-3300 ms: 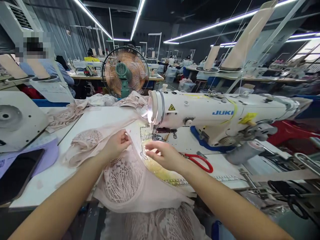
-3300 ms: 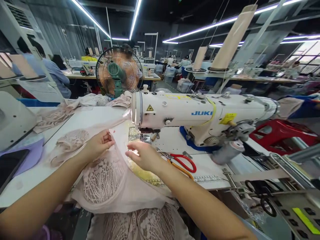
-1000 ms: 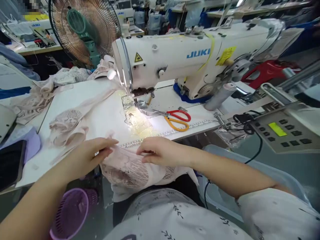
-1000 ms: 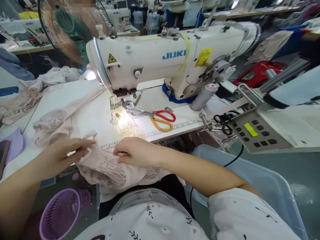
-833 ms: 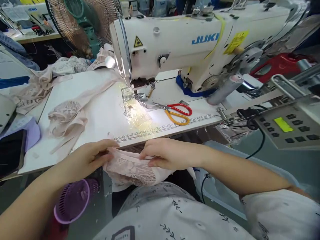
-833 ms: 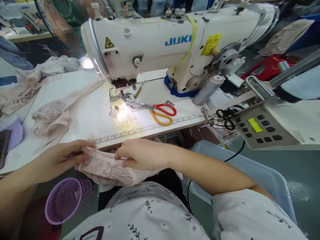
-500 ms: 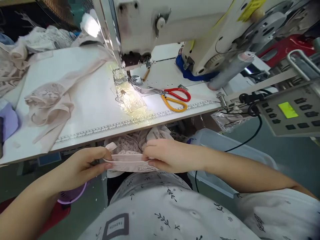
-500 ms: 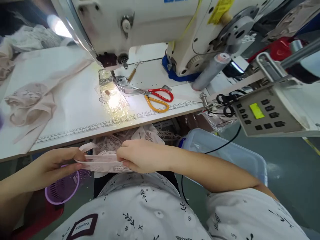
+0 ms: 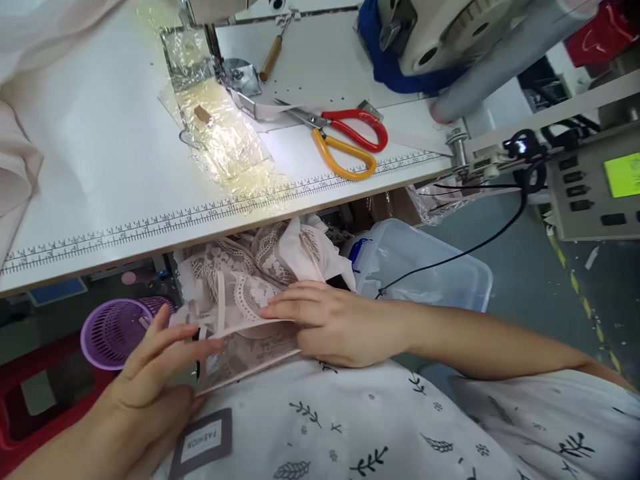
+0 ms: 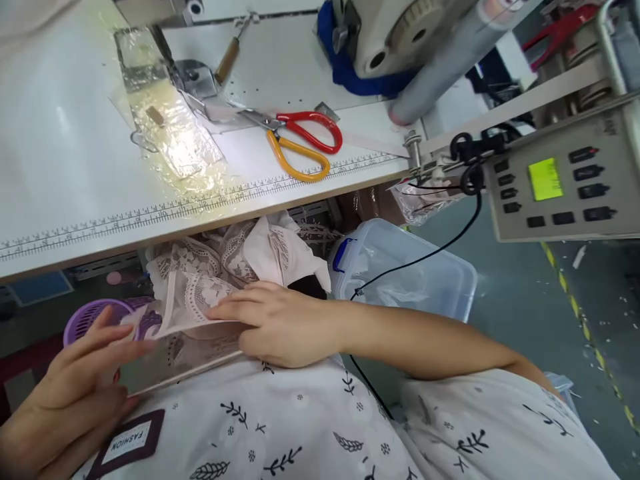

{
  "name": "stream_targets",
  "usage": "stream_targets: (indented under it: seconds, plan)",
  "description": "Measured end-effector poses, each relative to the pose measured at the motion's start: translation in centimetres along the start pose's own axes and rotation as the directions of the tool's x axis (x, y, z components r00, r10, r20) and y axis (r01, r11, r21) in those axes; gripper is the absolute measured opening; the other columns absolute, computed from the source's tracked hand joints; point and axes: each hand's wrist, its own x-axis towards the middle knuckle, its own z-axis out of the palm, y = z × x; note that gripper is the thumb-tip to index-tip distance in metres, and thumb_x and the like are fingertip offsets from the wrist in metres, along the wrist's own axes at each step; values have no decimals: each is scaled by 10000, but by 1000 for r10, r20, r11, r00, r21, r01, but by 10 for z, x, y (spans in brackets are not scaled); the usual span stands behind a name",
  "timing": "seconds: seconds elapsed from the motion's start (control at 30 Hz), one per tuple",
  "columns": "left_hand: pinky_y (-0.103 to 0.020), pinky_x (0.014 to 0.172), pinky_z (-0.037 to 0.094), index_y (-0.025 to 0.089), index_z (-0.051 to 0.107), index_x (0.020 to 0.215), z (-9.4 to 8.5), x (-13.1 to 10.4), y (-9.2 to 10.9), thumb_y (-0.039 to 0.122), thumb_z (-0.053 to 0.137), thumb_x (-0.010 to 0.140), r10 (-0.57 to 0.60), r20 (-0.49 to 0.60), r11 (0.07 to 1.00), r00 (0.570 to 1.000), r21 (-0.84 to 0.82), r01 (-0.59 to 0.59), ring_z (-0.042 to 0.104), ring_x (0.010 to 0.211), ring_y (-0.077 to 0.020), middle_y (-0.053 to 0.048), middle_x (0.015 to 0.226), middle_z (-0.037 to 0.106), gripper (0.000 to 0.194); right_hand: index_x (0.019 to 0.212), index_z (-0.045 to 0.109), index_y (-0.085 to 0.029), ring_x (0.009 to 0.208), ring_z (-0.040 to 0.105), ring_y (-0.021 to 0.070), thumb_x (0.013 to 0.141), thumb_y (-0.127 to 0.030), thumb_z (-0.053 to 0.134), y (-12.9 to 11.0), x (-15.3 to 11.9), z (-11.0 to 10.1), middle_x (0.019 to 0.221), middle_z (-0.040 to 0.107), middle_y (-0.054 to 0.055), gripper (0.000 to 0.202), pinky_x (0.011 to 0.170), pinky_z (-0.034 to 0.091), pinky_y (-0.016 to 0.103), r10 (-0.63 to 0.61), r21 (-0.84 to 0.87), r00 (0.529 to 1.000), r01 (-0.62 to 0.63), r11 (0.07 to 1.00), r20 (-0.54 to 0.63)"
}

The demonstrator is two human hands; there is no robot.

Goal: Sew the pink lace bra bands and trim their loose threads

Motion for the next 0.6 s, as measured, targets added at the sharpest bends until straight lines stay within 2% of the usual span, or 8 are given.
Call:
stream_targets:
  seconds: [0.1,0.2,0.27,0.4,0.53,0.6]
  plan:
    - [-335,1178,222,325,680,845,11,-14,4,213,547,821,-28,-36,977,999,-212,20,503,1184,-165,80,1044,703,175,756,643,-159,1280,391,257,896,-170,420,-3,-8,6,1397,455,126,263,1068,290,464,-16,-28,1000,17,999,4]
    - [-296,1173,230,333,687,880,18,-20,2,207,538,830,-89,-32,959,996,-272,77,512,1167,-151,89,1041,703,202,751,641,-159,1279,400,241,885,-161,427,-2,-10,10,1380,481,118,253,1090,266,450,-4,-1,1000,4,1000,-26]
    - [-334,1169,251,314,683,818,19,-21,-2,196,550,817,-98,-37,955,994,-285,84,502,1179,-170,69,1078,683,178,731,635,-152,1269,413,235,859,-143,446,1,-7,12,1357,503,132,229,1080,286,430,24,35,998,-22,999,-57]
    - [-483,1169,224,263,643,719,15,-16,-15,181,593,766,-88,-56,963,995,-259,70,485,1195,-231,27,1240,577,108,736,635,-146,1258,421,242,852,-139,465,10,-1,12,1335,519,146,206,1039,340,414,47,63,993,-41,997,-107]
    - [-545,1156,212,248,622,698,14,-5,-24,63,517,741,-57,-49,977,997,-209,45,447,1233,-248,21,1320,509,217,738,629,-152,1258,405,254,858,-173,484,16,2,14,1328,513,151,189,1005,369,421,86,79,988,-77,994,-125]
    - [-578,1146,193,238,636,698,13,5,-28,47,527,719,-22,-64,988,998,-153,12,379,1297,-293,26,1443,385,221,749,633,-152,1234,417,257,879,-218,482,18,3,15,1324,504,158,211,976,389,423,139,70,979,-130,989,-146]
